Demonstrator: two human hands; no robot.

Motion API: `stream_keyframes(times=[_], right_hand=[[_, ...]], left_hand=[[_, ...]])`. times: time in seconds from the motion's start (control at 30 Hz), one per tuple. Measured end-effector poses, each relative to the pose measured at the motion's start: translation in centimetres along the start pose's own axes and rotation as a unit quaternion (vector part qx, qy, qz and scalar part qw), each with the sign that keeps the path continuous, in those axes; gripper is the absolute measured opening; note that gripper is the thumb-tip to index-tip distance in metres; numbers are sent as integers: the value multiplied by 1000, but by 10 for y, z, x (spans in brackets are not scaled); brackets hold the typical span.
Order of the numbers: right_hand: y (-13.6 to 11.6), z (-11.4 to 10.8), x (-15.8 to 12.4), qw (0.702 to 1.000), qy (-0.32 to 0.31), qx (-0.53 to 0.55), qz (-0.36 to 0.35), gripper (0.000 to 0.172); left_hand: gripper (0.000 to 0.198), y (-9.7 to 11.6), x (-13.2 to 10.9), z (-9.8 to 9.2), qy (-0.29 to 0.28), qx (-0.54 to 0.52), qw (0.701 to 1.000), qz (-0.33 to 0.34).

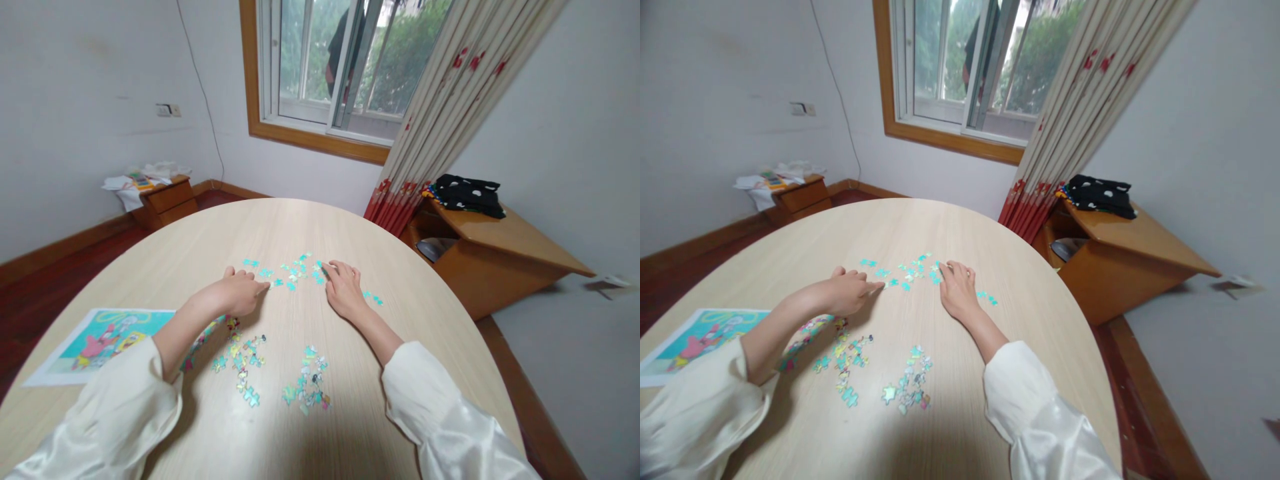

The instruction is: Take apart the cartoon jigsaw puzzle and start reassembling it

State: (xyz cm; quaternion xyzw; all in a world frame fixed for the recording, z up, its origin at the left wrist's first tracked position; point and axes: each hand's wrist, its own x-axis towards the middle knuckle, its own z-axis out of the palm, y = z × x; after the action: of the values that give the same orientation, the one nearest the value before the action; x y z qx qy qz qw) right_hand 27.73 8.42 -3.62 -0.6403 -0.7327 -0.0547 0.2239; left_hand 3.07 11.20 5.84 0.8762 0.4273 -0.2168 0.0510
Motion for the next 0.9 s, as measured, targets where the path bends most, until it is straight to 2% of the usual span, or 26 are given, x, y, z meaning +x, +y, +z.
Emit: stream_keyframes(times=[0.13,0.27,0.37,0.9], right_hand=[[-1,-1,0,1000,-9,0,6,48],[-3,1,4,1000,-15,2,13,47],[-5,4,9,1000,-11,2,18,45],[-6,-3,8,999,-26,-21,3,38]], left_hand=[[61,16,-5,1,-16,13,1000,16],[58,45,-18,-1,-37,20,995,90],[50,59,-24,-2,-19,19,993,113],[41,58,-19,1,12,3,993,113]])
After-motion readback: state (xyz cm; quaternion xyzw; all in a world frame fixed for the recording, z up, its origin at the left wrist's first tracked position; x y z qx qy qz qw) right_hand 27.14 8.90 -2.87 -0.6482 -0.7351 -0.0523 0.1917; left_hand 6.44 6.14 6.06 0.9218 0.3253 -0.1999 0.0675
